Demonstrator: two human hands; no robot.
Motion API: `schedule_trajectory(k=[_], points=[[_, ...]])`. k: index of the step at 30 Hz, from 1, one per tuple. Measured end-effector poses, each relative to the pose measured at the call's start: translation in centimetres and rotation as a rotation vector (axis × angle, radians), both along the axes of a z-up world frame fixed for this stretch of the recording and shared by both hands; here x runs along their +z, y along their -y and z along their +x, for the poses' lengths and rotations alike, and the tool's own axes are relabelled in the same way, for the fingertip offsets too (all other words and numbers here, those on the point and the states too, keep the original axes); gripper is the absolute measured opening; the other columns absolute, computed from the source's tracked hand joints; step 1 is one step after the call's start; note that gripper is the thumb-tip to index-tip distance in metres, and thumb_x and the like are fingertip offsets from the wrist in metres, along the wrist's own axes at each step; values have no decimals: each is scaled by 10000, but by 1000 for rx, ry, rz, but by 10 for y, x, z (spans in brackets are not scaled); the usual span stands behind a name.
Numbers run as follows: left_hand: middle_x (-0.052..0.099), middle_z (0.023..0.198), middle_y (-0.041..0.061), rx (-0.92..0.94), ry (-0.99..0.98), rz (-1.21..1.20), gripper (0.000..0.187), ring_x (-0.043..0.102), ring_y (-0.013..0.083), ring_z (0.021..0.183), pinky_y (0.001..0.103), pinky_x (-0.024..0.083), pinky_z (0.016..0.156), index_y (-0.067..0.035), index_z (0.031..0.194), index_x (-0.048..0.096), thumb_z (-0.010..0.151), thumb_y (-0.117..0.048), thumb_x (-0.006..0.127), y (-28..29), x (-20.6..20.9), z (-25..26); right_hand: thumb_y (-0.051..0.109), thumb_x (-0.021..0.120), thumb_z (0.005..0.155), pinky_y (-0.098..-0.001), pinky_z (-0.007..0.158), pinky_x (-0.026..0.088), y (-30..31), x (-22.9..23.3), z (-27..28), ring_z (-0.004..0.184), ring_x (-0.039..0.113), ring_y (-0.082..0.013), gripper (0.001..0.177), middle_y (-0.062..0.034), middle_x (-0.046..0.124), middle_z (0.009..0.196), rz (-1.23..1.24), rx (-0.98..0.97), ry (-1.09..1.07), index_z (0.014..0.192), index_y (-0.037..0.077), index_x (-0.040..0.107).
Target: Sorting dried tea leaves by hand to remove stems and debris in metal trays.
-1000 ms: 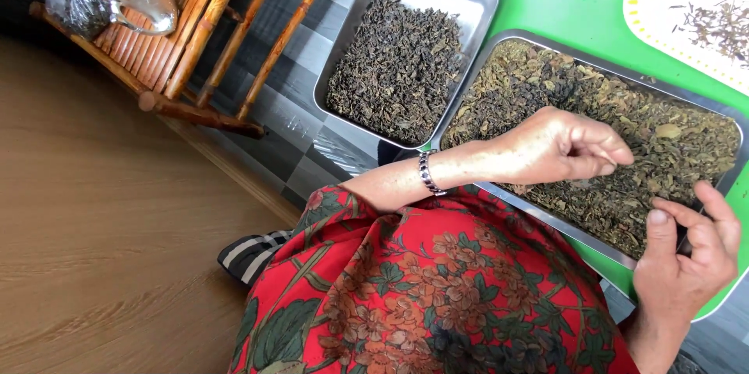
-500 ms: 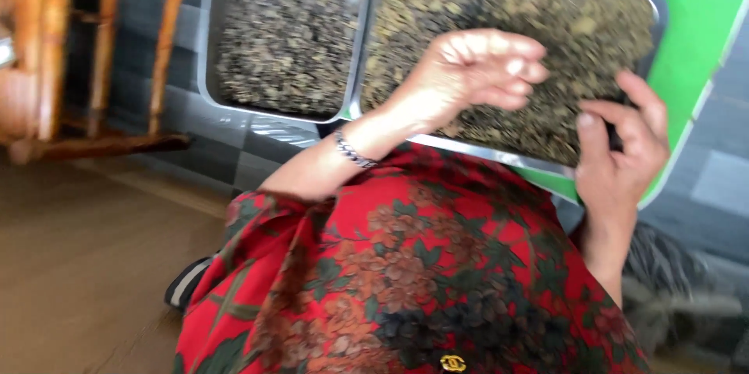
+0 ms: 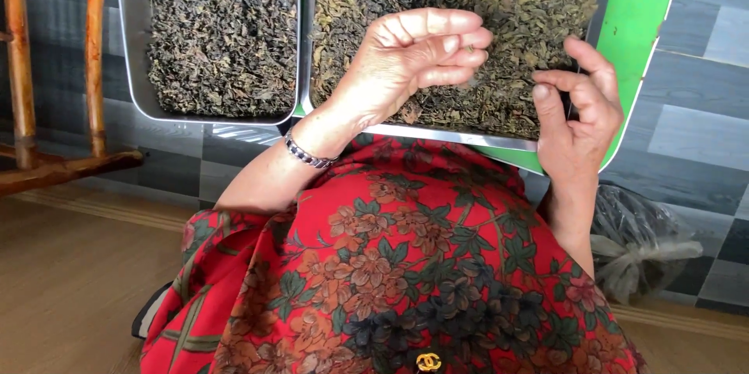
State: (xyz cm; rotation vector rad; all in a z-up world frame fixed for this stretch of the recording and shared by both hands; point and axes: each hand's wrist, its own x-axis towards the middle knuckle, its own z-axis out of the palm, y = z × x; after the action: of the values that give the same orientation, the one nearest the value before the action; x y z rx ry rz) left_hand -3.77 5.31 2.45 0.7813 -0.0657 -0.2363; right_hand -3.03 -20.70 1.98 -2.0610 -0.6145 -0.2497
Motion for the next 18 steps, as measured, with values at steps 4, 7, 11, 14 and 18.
schedule_trajectory(k=[4,7,11,14,18], points=[[718,1270,233,-2,-56,-24,301,746,316,1130,411,646,993,-4,1307,676,1022,-94,704,-3,4,0,149,632,1130,-506,1107,479,0,1,0,1329,576,-404,242,-306,569,1406,-8,-7,-6,1154,-79,708],[719,1281,208,24,-7,39,305,741,314,1164,397,651,1009,-21,1317,667,1019,-66,717,-7,7,2,139,637,1128,-506,1091,508,1,0,0,1309,593,-406,236,-300,560,1413,-8,-4,-14,1154,-85,706],[741,1217,124,120,269,371,262,740,193,1132,341,645,1044,-54,1283,663,1043,50,684,-9,9,12,110,646,1126,-506,1067,522,1,-1,0,1322,586,-401,206,-285,557,1422,4,-2,-15,1151,-85,708],[746,1153,173,184,569,827,248,739,265,1110,354,637,1016,-1,1194,692,979,123,706,-7,23,22,99,649,1122,-508,1075,513,2,-1,1,1327,581,-394,191,-272,554,1430,7,-2,-18,1151,-79,712],[745,889,96,291,971,1400,134,552,267,764,423,449,663,-53,970,814,872,38,804,8,5,34,110,648,1117,-504,1073,523,3,-5,2,1314,591,-388,189,-266,548,1439,22,0,-27,1143,-67,709]])
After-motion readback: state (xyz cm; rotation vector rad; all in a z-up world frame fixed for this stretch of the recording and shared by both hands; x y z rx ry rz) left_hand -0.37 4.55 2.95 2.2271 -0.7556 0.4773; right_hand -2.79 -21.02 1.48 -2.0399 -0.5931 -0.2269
